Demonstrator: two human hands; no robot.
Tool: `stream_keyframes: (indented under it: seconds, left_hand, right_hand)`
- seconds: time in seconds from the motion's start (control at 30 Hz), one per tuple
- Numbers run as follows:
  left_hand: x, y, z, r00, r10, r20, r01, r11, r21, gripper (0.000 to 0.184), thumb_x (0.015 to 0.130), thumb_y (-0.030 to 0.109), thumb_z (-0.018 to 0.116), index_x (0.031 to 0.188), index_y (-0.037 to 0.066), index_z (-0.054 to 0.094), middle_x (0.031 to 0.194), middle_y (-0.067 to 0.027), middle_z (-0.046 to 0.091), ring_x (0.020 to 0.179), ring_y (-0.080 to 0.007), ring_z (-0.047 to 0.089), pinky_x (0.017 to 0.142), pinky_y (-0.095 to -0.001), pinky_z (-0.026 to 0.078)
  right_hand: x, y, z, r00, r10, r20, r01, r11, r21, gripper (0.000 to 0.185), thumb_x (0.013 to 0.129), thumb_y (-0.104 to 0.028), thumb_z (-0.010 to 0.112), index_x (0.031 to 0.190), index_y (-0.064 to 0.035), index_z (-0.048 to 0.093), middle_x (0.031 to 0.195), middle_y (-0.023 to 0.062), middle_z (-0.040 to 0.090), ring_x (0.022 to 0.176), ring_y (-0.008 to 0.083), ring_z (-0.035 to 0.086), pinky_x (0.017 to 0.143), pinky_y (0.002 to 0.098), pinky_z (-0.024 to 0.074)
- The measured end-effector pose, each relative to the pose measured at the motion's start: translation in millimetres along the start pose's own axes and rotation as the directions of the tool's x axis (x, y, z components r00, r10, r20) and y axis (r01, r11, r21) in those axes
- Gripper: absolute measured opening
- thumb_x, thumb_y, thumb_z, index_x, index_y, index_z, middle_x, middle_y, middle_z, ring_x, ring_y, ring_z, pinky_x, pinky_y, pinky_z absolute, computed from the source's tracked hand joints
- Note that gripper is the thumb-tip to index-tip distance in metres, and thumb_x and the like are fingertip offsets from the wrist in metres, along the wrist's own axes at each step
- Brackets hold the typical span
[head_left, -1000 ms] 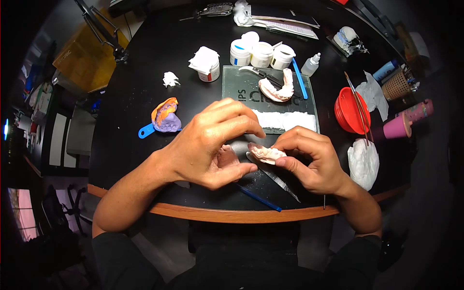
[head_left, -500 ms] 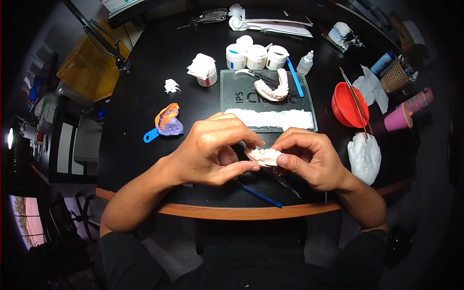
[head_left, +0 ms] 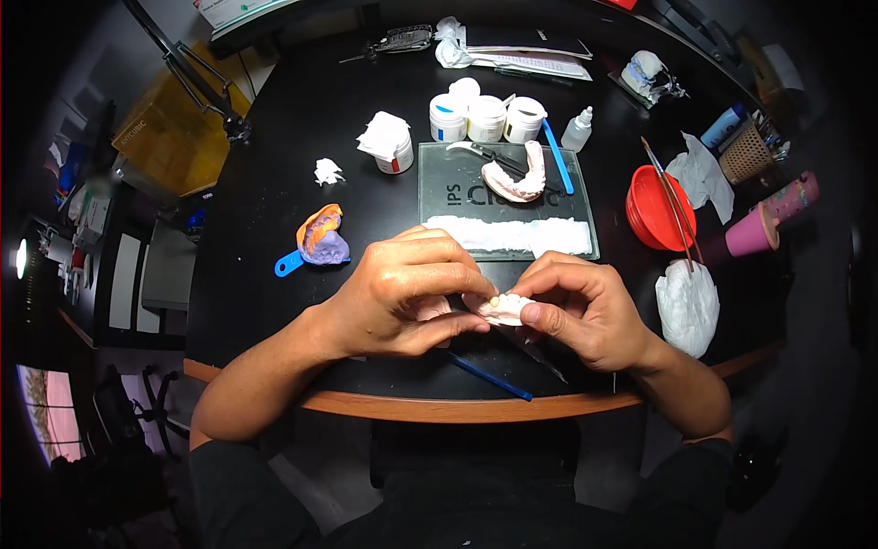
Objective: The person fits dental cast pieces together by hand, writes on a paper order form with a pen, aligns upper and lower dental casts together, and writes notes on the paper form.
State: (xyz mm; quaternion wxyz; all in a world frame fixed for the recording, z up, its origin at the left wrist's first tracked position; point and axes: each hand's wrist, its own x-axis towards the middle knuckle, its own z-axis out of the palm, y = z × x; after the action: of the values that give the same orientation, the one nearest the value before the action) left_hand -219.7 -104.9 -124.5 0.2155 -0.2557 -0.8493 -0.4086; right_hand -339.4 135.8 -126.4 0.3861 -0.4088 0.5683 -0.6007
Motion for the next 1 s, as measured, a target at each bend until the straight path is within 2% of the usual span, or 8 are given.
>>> stream_keyframes:
  seconds: [0.27, 0.43, 0.57, 0.67, 0.73, 1.0]
  left_hand:
    - [-0.9, 1.2, 1.2, 1.0, -0.002, -0.005, 0.002, 1.0, 0.015, 0.033, 0.071, 0.013, 0.095, 0.097, 0.004, 0.078, 0.085, -0.0051, 0.073, 0.081, -0.0207, 0.071, 0.075, -0.0345, 0.052]
    - [0.0, 1.4, -0.2, 1.0, 0.001, -0.01, -0.001, 1.0, 0.012, 0.032, 0.07, 0.013, 0.095, 0.096, 0.005, 0.077, 0.086, -0.0046, 0.073, 0.083, -0.0207, 0.07, 0.075, -0.035, 0.051]
    - [1.7, 1.3, -1.4, 0.999, 0.007, -0.037, -0.006, 1.0, 0.027, 0.03, 0.07, 0.006, 0.092, 0.096, 0.003, 0.077, 0.092, -0.0059, 0.072, 0.085, -0.0205, 0.07, 0.074, -0.0333, 0.054]
    - [1.8, 6.2, -0.5, 0.996, -0.053, -0.069, 0.052, 0.999, -0.015, 0.029, 0.069, 0.0, 0.089, 0.096, 0.002, 0.077, 0.095, -0.0075, 0.071, 0.085, -0.019, 0.071, 0.072, -0.0304, 0.057]
    - [-0.8, 4.0, 1.8, 0.994, -0.087, -0.073, 0.081, 0.993, -0.084, 0.03, 0.068, -0.005, 0.086, 0.096, 0.001, 0.077, 0.096, -0.0085, 0.071, 0.085, -0.0177, 0.072, 0.071, -0.0283, 0.058]
    - [-0.7, 6.9, 1.3, 0.996, -0.034, -0.085, 0.031, 0.999, -0.034, 0.034, 0.063, -0.009, 0.084, 0.095, 0.002, 0.078, 0.093, -0.0069, 0.071, 0.081, -0.0157, 0.072, 0.067, -0.0271, 0.059]
  right_hand:
    - [-0.5, -0.9, 0.7, 1.0, 0.013, 0.001, -0.013, 1.0, 0.01, 0.018, 0.102, -0.005, 0.068, 0.115, 0.0069, 0.071, 0.109, 0.0108, 0.066, 0.088, 0.0107, 0.067, 0.077, 0.0234, 0.0565]
    - [-0.8, -0.1, 2.0, 0.999, -0.045, -0.018, 0.044, 0.998, -0.038, 0.018, 0.099, -0.004, 0.071, 0.114, 0.0058, 0.072, 0.111, 0.0105, 0.065, 0.094, 0.0117, 0.067, 0.079, 0.024, 0.0575]
    - [-1.6, 0.2, -0.1, 0.988, -0.154, -0.012, 0.147, 0.963, -0.226, 0.019, 0.094, -0.002, 0.077, 0.111, 0.0041, 0.073, 0.112, 0.0103, 0.064, 0.099, 0.0135, 0.067, 0.083, 0.026, 0.06]
    - [-3.1, -2.9, 4.6, 0.981, -0.183, -0.062, 0.168, 0.967, -0.191, 0.02, 0.089, 0.001, 0.08, 0.108, 0.0029, 0.074, 0.111, 0.0104, 0.064, 0.101, 0.0148, 0.068, 0.087, 0.0284, 0.0622]
    - [-3.6, -4.1, 5.7, 0.977, -0.202, -0.071, 0.184, 0.962, -0.202, 0.021, 0.086, 0.003, 0.081, 0.107, 0.0015, 0.075, 0.111, 0.0118, 0.064, 0.101, 0.0158, 0.067, 0.088, 0.0282, 0.0596]
    - [-4.1, -5.3, 4.6, 0.968, -0.243, -0.065, 0.218, 0.939, -0.267, 0.021, 0.083, 0.005, 0.082, 0.103, 0.0013, 0.076, 0.112, 0.0127, 0.065, 0.101, 0.0166, 0.068, 0.089, 0.0289, 0.0603]
